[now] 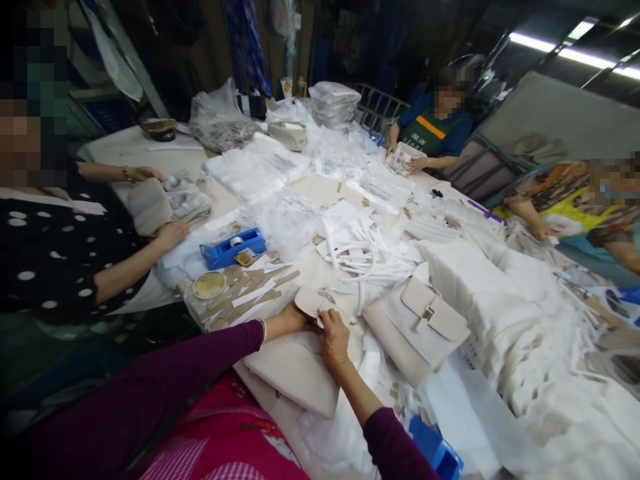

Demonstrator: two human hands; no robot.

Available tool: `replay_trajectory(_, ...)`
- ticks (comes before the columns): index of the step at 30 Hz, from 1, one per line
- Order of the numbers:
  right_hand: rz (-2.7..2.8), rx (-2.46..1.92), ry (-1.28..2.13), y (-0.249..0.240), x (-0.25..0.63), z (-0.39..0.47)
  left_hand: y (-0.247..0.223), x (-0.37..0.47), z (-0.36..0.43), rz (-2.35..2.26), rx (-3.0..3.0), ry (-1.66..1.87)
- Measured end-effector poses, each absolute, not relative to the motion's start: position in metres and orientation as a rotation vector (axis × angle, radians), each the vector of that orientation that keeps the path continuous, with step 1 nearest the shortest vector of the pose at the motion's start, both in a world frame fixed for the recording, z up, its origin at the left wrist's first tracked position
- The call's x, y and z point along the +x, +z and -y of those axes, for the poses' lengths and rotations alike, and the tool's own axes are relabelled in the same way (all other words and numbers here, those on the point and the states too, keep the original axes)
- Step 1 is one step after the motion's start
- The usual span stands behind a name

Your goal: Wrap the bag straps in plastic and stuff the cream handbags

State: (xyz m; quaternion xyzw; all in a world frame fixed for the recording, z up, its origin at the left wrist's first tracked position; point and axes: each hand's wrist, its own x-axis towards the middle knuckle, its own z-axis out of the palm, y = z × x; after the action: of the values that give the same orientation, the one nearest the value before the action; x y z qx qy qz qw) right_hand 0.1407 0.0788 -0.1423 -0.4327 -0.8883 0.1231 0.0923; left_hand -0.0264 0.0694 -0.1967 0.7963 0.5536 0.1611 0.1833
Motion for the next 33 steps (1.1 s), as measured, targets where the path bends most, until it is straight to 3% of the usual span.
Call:
replay_trajectory(8, 2.610, -1.230, 0.563, -0.140, 0.145, -0.076, -0.183, -0.043, -0.032, -1.871, 1.914, 0.260)
replay_trajectory(23, 2.928, -1.107, 0.860, -0.121, 0.123, -0.094, -0.179, -0.061, -0.016, -1.730, 1.540, 0.278)
replay_trajectory(33, 2.664, -1.070, 1.782, -0.133, 0.126, -0.114, -0.191, -0.061, -0.017, -1.699, 1.447, 0.352)
